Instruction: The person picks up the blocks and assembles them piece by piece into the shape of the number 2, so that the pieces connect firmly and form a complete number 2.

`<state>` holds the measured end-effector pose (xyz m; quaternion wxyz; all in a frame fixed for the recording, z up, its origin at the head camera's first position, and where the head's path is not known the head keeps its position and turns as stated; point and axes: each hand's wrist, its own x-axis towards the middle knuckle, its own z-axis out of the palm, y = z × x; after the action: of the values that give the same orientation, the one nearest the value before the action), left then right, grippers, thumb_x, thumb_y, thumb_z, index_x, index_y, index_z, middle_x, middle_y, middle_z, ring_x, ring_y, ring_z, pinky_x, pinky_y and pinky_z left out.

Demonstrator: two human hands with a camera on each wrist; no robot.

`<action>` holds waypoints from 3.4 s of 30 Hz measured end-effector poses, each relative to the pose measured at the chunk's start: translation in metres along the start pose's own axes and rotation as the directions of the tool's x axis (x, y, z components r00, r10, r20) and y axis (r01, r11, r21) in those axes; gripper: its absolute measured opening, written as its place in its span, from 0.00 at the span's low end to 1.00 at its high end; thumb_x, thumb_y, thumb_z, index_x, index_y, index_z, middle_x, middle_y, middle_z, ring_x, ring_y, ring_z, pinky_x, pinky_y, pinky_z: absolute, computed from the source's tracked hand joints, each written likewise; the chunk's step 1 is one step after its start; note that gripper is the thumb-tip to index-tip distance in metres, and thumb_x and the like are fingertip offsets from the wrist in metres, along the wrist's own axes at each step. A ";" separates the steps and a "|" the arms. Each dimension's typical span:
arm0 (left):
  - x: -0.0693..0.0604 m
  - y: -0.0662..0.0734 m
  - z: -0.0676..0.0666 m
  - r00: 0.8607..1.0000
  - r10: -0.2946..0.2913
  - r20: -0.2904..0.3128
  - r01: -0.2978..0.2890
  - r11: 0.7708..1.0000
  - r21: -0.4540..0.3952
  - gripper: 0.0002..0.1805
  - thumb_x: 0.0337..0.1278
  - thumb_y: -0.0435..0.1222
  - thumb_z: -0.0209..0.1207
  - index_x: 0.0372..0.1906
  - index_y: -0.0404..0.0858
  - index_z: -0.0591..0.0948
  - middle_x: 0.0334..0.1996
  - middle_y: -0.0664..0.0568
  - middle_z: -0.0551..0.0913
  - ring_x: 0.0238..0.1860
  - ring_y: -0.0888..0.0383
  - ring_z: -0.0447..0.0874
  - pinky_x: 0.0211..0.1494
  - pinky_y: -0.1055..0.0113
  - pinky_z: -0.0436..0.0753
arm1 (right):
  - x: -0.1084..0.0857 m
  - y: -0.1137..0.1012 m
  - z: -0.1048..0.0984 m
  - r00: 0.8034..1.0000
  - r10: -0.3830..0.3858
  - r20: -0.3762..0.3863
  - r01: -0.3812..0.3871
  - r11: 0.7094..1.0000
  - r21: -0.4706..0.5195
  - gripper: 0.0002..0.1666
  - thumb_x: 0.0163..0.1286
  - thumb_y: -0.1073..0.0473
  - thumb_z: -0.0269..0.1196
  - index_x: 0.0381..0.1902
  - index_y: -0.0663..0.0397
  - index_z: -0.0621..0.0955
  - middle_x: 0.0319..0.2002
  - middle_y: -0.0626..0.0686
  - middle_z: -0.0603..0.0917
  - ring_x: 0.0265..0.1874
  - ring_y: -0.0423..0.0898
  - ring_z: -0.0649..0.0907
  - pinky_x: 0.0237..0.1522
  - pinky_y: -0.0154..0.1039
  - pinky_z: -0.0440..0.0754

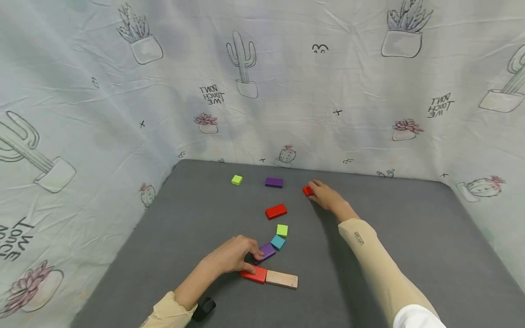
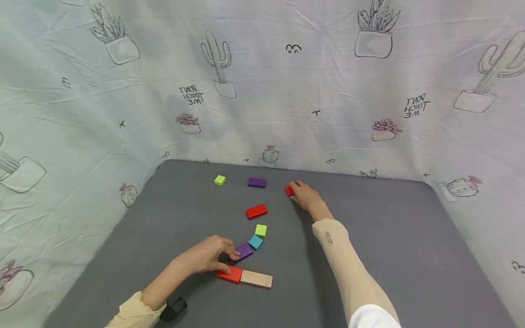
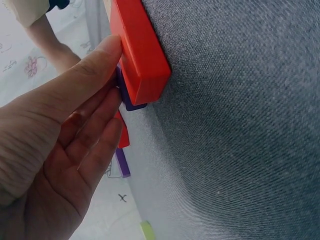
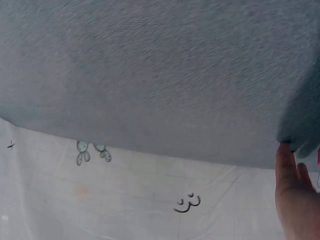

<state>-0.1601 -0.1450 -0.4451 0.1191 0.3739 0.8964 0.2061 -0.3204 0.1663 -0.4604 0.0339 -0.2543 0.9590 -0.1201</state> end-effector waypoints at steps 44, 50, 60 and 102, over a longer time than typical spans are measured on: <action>-0.001 0.000 -0.001 1.000 -0.009 0.020 0.009 1.000 -0.012 0.17 0.38 0.38 0.76 0.40 0.42 0.89 0.37 0.61 0.85 0.44 0.65 0.81 0.48 0.66 0.80 | 0.007 -0.053 -0.008 0.910 -0.405 0.093 0.407 0.914 0.000 0.18 0.61 0.71 0.65 0.49 0.59 0.79 0.46 0.57 0.83 0.43 0.49 0.83 0.45 0.42 0.82; 0.000 -0.001 0.000 1.000 -0.006 0.019 0.007 1.000 -0.020 0.17 0.38 0.38 0.76 0.40 0.42 0.89 0.37 0.62 0.84 0.44 0.65 0.81 0.48 0.66 0.80 | 0.009 -0.051 -0.009 0.893 -0.441 0.092 0.438 0.898 0.046 0.16 0.62 0.72 0.64 0.48 0.60 0.81 0.46 0.56 0.83 0.44 0.49 0.83 0.47 0.43 0.81; 0.001 0.000 0.000 1.000 -0.002 0.018 0.002 1.000 -0.016 0.17 0.38 0.38 0.76 0.40 0.42 0.89 0.37 0.62 0.85 0.44 0.66 0.81 0.48 0.66 0.80 | 0.007 -0.052 -0.013 0.873 -0.472 0.119 0.467 0.881 0.070 0.16 0.59 0.73 0.66 0.47 0.60 0.82 0.47 0.56 0.84 0.45 0.49 0.82 0.48 0.42 0.81; 0.003 -0.002 -0.001 1.000 0.001 0.012 0.000 1.000 -0.019 0.17 0.41 0.39 0.75 0.42 0.42 0.88 0.39 0.59 0.85 0.46 0.62 0.82 0.51 0.64 0.80 | -0.012 -0.074 -0.012 0.907 -0.384 0.174 0.391 0.920 -0.006 0.19 0.61 0.77 0.60 0.48 0.57 0.83 0.51 0.57 0.79 0.47 0.51 0.81 0.41 0.40 0.82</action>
<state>-0.1636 -0.1446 -0.4451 0.1280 0.3743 0.8936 0.2121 -0.2761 0.1124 -0.4299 0.0858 -0.4495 0.8853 -0.0830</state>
